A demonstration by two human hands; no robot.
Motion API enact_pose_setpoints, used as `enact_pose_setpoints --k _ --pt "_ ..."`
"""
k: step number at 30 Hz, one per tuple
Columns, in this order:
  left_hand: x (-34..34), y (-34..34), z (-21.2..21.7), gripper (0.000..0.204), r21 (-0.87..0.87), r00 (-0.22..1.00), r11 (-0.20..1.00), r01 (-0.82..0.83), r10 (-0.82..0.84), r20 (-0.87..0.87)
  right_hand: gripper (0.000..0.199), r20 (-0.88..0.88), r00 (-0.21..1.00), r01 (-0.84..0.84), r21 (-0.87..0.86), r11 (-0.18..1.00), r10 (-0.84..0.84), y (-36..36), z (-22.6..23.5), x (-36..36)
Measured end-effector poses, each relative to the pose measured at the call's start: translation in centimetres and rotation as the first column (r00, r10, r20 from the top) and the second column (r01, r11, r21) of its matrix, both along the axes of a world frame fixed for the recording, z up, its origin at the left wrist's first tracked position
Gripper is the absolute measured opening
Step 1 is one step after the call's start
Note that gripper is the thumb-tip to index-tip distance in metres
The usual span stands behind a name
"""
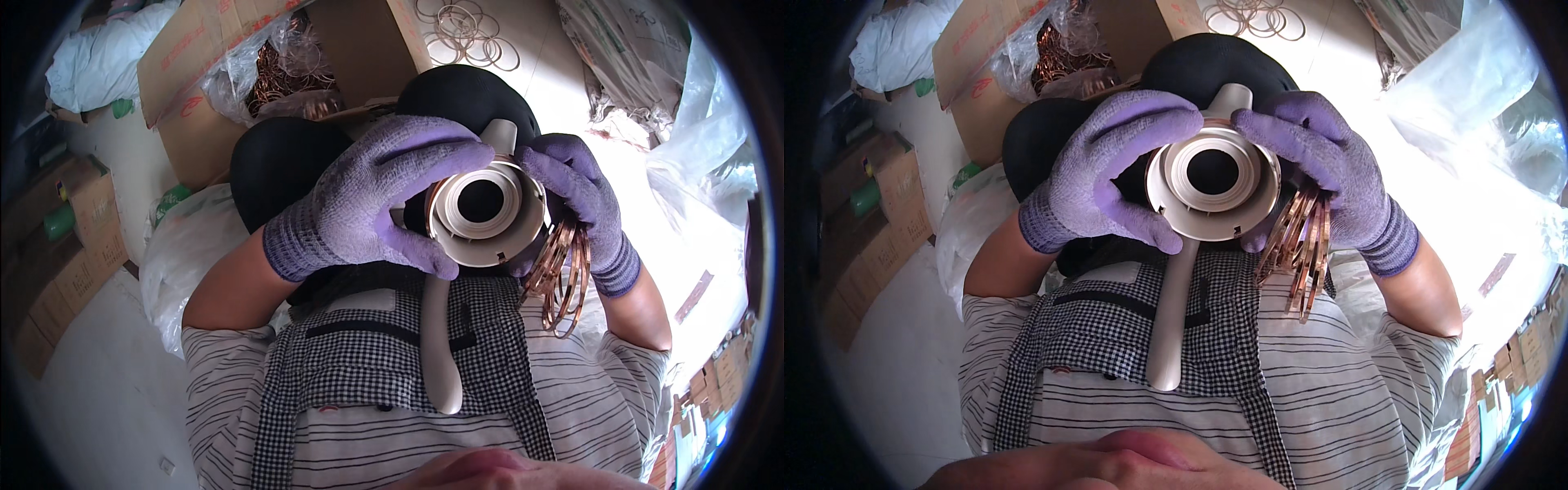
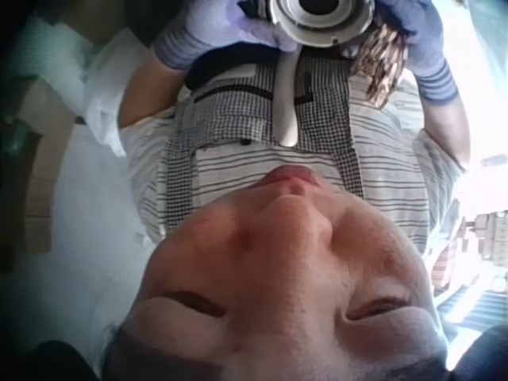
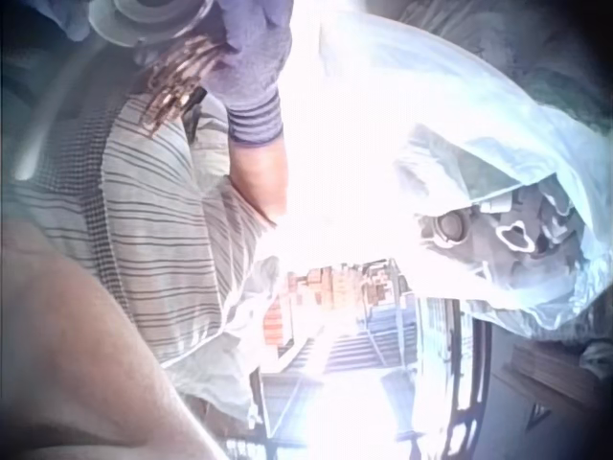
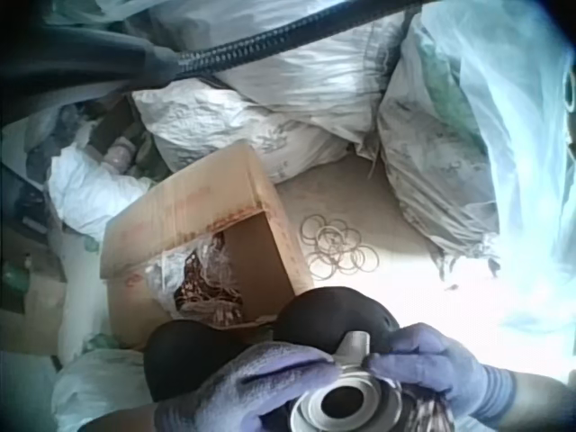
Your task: The person repeatedly picks up white ceramic ring-like parts from a plastic bag and places them onto a white ceramic base held in the lap. The person also handles a bundle of copper wire rings, occasionally placing them on the base before removing them. The task continues with repeated insertion and removal of the ceramic parts.
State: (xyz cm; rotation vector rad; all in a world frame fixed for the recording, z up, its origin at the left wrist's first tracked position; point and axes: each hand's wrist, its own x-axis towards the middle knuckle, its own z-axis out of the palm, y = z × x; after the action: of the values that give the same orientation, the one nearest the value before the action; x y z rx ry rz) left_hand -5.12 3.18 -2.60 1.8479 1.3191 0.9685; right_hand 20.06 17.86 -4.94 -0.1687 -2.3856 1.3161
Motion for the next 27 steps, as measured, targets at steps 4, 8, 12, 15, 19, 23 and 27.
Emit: enact_pose_setpoints --k 4,8,12,15,19,23,27 --pt "0.0 0.1 0.7 0.1 -0.056 0.999 0.998 0.008 -0.011 -0.047 0.091 -0.025 0.998 0.059 -0.07 0.996 -0.061 -0.9 -0.5 0.4" --pt "0.6 -0.2 0.9 0.102 -0.081 0.999 0.996 -0.028 0.027 -0.017 0.089 0.031 0.996 0.087 -0.072 0.994 -0.085 -1.4 -0.5 0.9" --pt "0.8 -0.2 1.0 0.1 -0.079 0.999 0.996 -0.03 0.026 -0.044 0.087 -0.027 0.996 0.084 -0.029 0.996 -0.085 -1.4 -0.6 0.8" --pt "0.8 -0.1 0.9 0.1 -0.086 0.998 0.996 -0.025 0.02 -0.053 0.087 -0.048 0.996 0.079 0.044 0.996 -0.077 -1.3 -0.9 0.6" --pt "0.7 -0.2 0.7 0.098 -0.084 0.996 0.996 -0.039 0.032 -0.078 0.084 0.0 0.998 0.066 0.08 0.995 -0.066 -1.1 -0.5 0.2" --pt "0.4 -0.2 0.2 0.098 -0.04 0.984 0.996 -0.079 0.071 -0.162 0.085 0.035 0.993 0.104 0.143 0.984 -0.11 -1.2 -0.1 -0.2" --pt "-0.1 -0.2 -0.3 0.1 0.049 0.947 0.995 -0.081 0.093 -0.307 0.087 0.059 0.995 0.074 0.164 0.984 -0.084 -0.9 0.1 -0.2"
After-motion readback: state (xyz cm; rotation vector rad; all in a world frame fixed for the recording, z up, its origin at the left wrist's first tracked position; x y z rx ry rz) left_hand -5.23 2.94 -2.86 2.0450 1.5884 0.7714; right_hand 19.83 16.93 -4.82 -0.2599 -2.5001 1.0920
